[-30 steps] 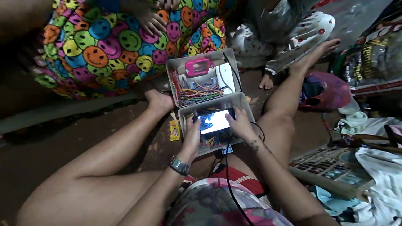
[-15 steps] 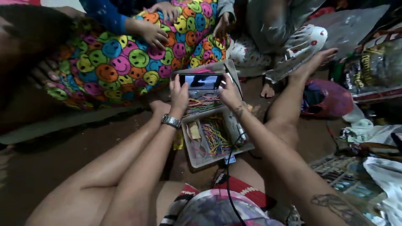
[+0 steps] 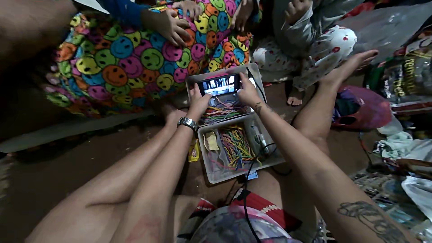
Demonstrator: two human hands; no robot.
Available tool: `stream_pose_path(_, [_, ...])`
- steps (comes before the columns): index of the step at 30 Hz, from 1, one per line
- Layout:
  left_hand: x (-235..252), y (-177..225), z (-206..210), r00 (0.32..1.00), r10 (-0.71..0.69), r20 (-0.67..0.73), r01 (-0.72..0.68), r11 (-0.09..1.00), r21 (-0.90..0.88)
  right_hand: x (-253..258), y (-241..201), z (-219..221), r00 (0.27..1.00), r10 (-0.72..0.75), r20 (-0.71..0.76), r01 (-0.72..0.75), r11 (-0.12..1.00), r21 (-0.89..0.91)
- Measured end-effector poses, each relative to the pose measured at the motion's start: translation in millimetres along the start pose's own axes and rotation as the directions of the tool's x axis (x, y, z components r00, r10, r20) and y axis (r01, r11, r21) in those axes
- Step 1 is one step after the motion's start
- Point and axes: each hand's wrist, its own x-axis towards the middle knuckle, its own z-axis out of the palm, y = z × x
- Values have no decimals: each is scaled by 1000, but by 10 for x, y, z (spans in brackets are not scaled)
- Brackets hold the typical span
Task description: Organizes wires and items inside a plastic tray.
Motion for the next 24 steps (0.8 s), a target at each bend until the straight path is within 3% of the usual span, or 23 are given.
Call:
stream_pose_path(8, [56, 2, 5, 999, -33, 24, 31, 996, 83, 29, -40, -31, 999, 31, 10, -30, 997, -77])
stream_pose_path(16, [-91, 219, 21, 980, -196, 43, 174, 935, 310, 26, -49, -21, 999, 25, 38, -22, 996, -84])
stream_pose_path(21, [-70, 228, 6, 986, -155, 58, 144, 977, 159, -158, -201, -4, 998, 62, -17, -62, 997, -43])
stream_pose_path(24, [-221, 288, -19, 999, -44, 18, 41, 993, 115, -556, -183, -80, 991, -116, -61, 118, 993, 17])
